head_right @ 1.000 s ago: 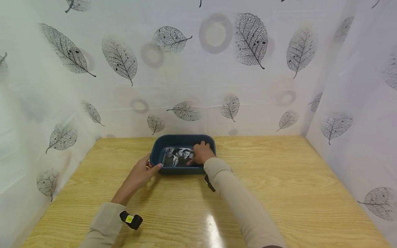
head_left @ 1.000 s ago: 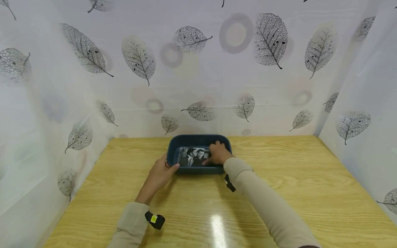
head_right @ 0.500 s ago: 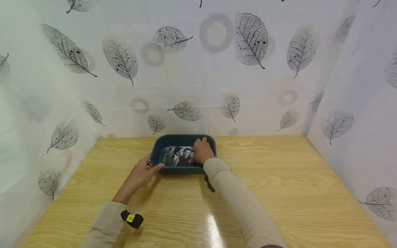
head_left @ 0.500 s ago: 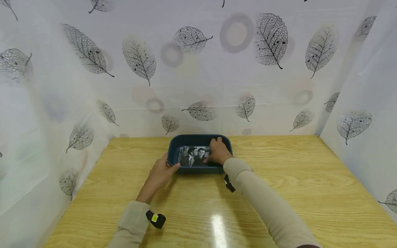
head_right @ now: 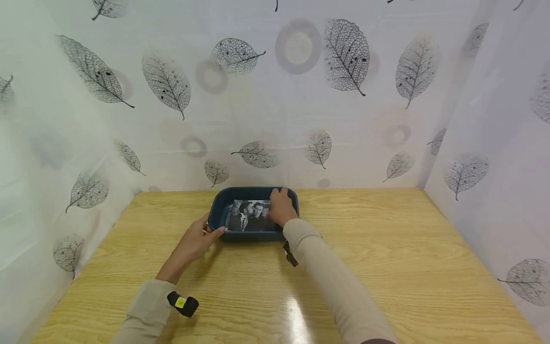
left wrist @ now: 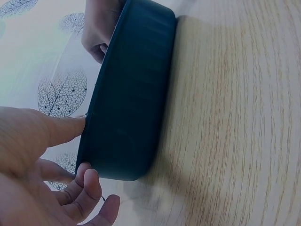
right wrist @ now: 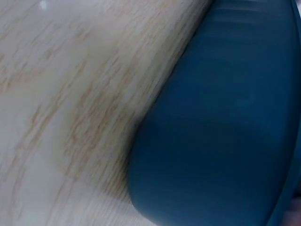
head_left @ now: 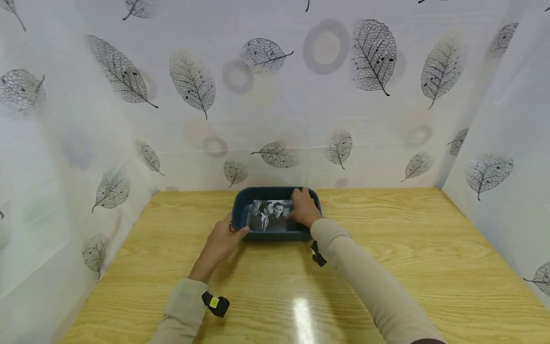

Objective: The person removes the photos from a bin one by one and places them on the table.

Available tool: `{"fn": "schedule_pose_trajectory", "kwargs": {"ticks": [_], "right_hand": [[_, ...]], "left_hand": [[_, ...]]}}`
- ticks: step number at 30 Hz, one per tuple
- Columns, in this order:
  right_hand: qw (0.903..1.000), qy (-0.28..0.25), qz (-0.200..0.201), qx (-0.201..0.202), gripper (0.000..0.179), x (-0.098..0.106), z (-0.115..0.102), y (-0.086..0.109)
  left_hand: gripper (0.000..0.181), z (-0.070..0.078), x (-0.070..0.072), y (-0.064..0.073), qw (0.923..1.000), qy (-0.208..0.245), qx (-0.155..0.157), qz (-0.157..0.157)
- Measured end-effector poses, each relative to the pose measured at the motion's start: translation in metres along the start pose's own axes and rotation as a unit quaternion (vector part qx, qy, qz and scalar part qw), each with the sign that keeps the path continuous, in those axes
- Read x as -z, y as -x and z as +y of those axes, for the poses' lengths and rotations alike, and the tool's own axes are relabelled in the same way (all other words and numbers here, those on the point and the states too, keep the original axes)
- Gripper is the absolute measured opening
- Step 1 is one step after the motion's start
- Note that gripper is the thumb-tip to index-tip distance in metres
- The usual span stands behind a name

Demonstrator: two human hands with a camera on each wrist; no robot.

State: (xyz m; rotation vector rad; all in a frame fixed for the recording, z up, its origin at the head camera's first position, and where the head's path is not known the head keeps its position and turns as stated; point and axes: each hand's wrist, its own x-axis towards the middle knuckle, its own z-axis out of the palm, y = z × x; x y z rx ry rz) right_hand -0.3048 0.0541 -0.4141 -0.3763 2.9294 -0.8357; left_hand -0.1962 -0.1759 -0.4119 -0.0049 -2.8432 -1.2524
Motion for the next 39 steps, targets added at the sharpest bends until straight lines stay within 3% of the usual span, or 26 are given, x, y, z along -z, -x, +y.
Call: {"fn": "schedule_pose_trajectory", "kwargs": {"ticks": [7,14,20,29,39], "right_hand": [[0.9994,-0.006,0.025,0.022,0.051,0.000,0.011,-0.008],[0.9959,-0.065,0.032,0.054,0.044,0.011,0.014,-0.006],[0.9929,-0.077,0.045,0.079,0.039,0.018,0.014,-0.005],[0.9926,-0.104,0.023,0.058,0.043,0.033,0.000,0.003],[0.9807,-0.192,0.000,0.038,0.043,0.064,0.004,0.011]], "left_hand": [[0.048,0.000,-0.001,0.000,1.0000,0.001,0.007,0.003],[0.049,0.000,-0.001,0.000,1.0000,0.000,0.008,0.000],[0.047,0.001,-0.001,0.001,1.0000,0.002,0.006,0.000],[0.044,0.001,0.000,0.002,0.9999,0.006,0.012,-0.003],[0.036,0.000,0.000,0.001,1.0000,0.002,0.005,0.000]]}}
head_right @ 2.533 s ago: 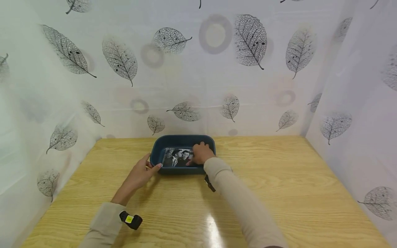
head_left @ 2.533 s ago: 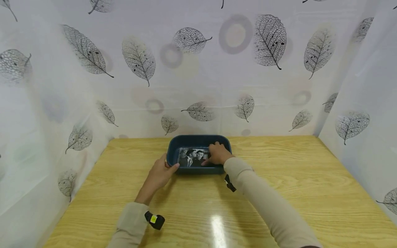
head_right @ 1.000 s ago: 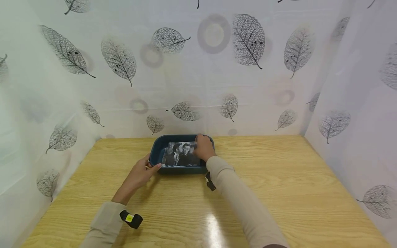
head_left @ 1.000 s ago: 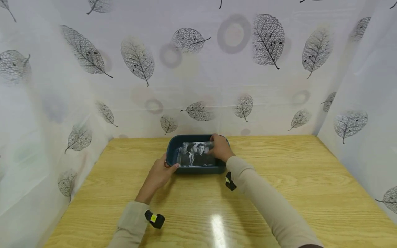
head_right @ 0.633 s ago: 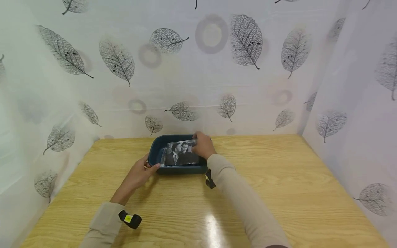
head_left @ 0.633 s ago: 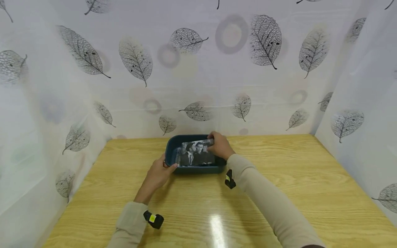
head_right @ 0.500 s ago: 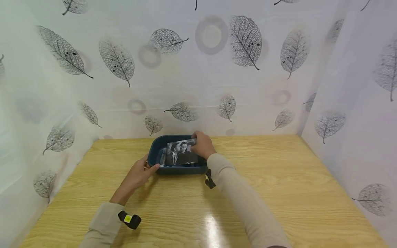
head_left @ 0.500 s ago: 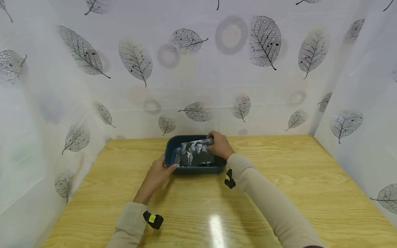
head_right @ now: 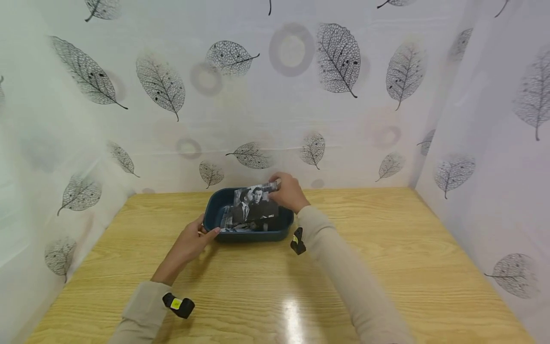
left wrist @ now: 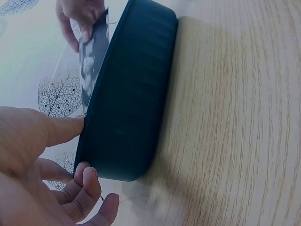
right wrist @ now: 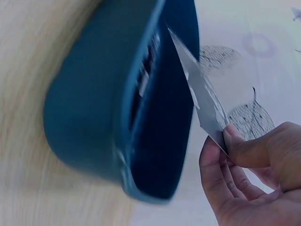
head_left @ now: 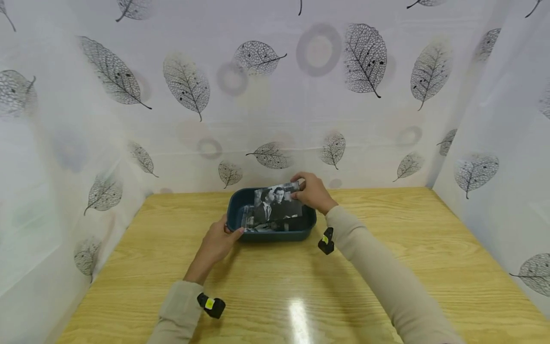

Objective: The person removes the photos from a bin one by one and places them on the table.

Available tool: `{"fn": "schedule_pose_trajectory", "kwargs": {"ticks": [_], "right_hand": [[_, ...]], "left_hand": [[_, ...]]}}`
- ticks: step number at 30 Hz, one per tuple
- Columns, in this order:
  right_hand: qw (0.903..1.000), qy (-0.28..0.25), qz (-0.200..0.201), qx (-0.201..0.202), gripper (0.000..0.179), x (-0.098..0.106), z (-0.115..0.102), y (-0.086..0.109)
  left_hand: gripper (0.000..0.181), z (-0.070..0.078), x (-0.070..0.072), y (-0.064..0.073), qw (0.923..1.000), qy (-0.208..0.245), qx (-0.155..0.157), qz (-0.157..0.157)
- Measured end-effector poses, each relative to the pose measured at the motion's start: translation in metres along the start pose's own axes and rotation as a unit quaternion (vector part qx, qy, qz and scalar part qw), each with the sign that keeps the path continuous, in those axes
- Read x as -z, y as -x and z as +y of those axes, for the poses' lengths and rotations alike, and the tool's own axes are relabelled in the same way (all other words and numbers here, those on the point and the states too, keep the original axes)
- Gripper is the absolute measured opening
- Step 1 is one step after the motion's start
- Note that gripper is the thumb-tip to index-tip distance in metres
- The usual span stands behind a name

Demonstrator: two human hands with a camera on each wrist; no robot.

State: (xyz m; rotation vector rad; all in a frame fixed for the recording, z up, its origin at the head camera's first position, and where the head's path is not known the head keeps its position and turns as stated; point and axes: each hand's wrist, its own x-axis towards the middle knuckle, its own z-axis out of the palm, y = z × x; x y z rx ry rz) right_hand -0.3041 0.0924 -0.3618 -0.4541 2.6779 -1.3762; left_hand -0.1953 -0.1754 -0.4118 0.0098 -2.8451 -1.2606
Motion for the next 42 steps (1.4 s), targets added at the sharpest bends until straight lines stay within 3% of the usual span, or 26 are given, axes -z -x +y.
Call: {"fn": "schedule_pose_trajectory", "kwargs": {"ticks": [14,19,24,34,42], "right_hand": [[0.9970,-0.068,0.009,-0.034,0.046,0.073,0.018,0.019],[0.9970,-0.066,0.011,-0.039,0.047,0.097,0.033,0.028],[0.9954,-0.060,0.015,-0.073,0.048,0.116,0.048,0.037],[0.9928,-0.062,0.018,-0.101,0.051,0.138,0.088,0.056],[0.9904,-0.067,0.012,-0.120,0.049,0.136,0.117,0.066]], "left_hand": [[0.034,-0.003,0.001,-0.001,1.0000,0.001,-0.002,0.001],[0.033,-0.002,0.001,0.000,1.0000,-0.001,-0.003,0.004],[0.034,-0.002,0.001,0.000,1.0000,0.001,-0.002,0.004],[0.039,-0.002,0.000,-0.001,0.9999,0.011,-0.002,0.000],[0.041,-0.003,-0.003,-0.002,0.9993,0.034,0.011,-0.010]]}}
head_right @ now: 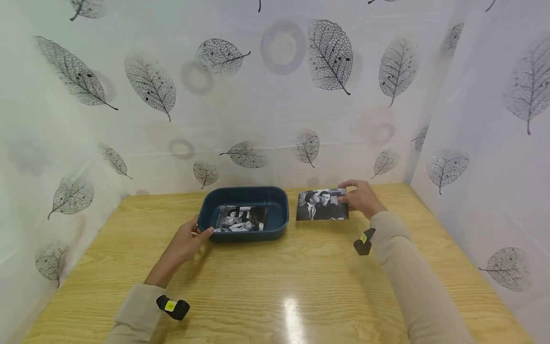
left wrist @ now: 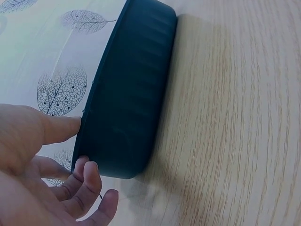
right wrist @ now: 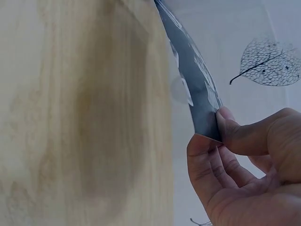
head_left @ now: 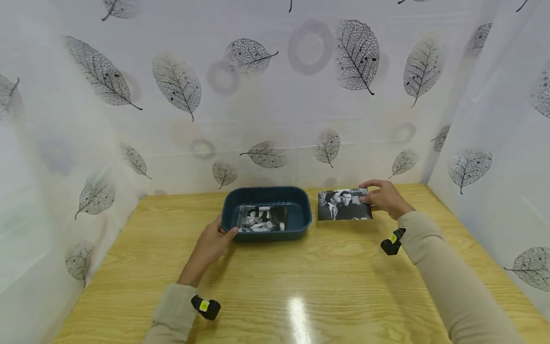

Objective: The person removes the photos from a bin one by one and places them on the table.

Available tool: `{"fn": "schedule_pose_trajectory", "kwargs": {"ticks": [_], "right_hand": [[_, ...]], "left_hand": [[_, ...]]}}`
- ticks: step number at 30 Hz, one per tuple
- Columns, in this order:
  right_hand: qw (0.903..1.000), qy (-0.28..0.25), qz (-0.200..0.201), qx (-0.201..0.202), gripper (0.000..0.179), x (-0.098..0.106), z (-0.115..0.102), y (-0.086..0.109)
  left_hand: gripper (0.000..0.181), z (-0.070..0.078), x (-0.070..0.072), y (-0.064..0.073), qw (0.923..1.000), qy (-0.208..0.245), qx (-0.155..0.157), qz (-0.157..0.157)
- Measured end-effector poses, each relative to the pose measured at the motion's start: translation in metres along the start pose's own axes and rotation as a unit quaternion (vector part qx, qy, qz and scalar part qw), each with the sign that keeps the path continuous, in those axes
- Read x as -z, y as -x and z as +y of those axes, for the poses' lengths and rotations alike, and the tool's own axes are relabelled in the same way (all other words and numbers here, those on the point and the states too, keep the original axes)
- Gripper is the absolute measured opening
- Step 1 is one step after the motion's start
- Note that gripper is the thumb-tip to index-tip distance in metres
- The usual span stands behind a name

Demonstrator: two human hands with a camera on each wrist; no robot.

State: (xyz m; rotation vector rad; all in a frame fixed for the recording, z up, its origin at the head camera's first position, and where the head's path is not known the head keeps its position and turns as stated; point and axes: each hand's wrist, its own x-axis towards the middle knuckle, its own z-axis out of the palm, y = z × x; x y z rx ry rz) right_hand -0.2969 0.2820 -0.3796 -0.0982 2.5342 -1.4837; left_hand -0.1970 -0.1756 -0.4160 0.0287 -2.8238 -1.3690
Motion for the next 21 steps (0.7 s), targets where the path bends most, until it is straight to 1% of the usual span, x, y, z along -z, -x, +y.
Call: {"fn": "schedule_pose_trajectory", "kwargs": {"ticks": [5,9,13,17,21], "right_hand": [[0.9999,0.002,-0.001,-0.013,0.047,-0.006,0.015,-0.005],[0.9997,0.022,0.009,-0.005,0.047,-0.013,0.025,-0.009],[0.9973,0.067,0.025,0.011,0.045,-0.021,0.033,-0.014],[0.9913,0.120,0.048,0.025,0.043,-0.029,0.040,-0.018],[0.9847,0.156,0.067,0.040,0.042,-0.035,0.042,-0.020]], "left_hand": [[0.042,0.000,0.000,-0.001,0.9999,0.015,0.005,-0.004],[0.043,0.000,0.001,-0.001,0.9999,0.010,0.006,-0.006],[0.044,0.001,0.001,-0.001,0.9999,0.010,0.004,-0.007],[0.042,0.001,0.001,0.000,0.9998,0.016,0.003,-0.008],[0.040,0.001,0.001,0.001,0.9998,0.018,0.002,-0.009]]}}
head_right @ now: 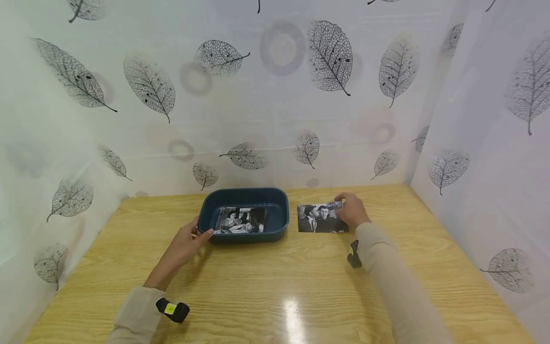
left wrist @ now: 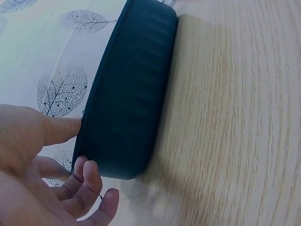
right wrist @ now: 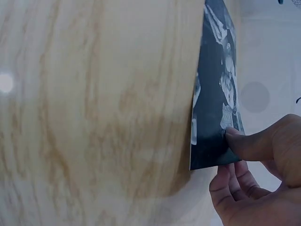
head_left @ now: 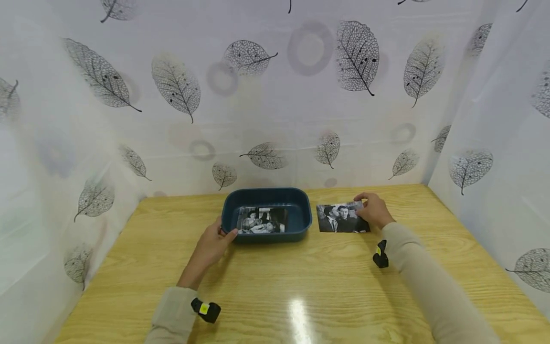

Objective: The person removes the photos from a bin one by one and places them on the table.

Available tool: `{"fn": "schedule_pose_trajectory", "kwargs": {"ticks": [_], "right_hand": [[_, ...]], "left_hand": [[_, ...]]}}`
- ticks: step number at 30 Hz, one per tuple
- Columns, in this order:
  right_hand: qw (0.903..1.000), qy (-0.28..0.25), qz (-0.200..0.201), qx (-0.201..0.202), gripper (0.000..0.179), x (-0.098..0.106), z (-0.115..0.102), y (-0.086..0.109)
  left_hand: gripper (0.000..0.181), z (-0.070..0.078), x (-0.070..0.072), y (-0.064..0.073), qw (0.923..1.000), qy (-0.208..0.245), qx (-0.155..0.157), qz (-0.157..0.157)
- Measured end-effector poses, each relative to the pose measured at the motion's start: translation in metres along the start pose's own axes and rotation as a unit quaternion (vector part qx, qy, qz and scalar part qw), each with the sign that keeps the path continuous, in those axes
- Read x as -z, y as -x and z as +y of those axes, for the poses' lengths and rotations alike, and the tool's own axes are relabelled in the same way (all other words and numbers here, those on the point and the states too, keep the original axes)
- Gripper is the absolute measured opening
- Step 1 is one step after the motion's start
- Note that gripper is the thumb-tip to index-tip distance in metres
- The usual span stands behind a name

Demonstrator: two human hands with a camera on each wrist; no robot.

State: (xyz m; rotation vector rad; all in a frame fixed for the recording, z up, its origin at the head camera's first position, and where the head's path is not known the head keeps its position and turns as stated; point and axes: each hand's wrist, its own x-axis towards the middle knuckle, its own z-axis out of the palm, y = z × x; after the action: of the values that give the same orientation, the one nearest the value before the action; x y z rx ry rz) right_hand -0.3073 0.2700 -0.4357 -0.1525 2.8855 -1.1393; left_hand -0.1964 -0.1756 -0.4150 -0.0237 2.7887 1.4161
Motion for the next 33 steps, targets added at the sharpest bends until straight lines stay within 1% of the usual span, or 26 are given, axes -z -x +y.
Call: {"fn": "schedule_pose_trajectory", "kwargs": {"ticks": [3,6,9,14,22,28,30,33], "right_hand": [[0.9996,0.026,0.010,0.009,0.041,-0.003,0.001,-0.001],[0.9990,0.041,0.015,0.013,0.042,-0.006,0.004,-0.002],[0.9990,0.041,0.013,0.008,0.043,-0.009,0.006,-0.003],[0.9991,0.040,0.003,-0.013,0.045,-0.013,0.004,-0.002],[0.9983,0.057,-0.001,-0.011,0.041,-0.013,0.000,0.000],[0.9981,0.061,0.000,-0.011,0.040,-0.015,-0.002,0.000],[0.9982,0.060,0.004,-0.009,0.041,-0.015,-0.003,0.000],[0.9983,0.047,0.035,-0.006,0.041,-0.015,-0.005,0.001]], "left_hand": [[0.040,0.000,-0.001,0.000,1.0000,-0.003,-0.003,-0.001],[0.041,0.000,-0.001,-0.001,1.0000,-0.005,-0.005,-0.003],[0.041,-0.001,-0.001,-0.001,0.9999,-0.010,-0.007,-0.004],[0.041,-0.002,-0.002,-0.002,0.9997,-0.020,-0.013,0.000],[0.041,-0.001,-0.001,-0.002,0.9997,-0.025,-0.003,0.004],[0.040,0.000,-0.001,0.000,0.9997,-0.024,-0.008,0.006],[0.038,-0.001,0.000,0.000,0.9996,-0.024,-0.010,0.006],[0.037,-0.001,-0.001,0.000,0.9997,-0.024,-0.008,0.007]]}}
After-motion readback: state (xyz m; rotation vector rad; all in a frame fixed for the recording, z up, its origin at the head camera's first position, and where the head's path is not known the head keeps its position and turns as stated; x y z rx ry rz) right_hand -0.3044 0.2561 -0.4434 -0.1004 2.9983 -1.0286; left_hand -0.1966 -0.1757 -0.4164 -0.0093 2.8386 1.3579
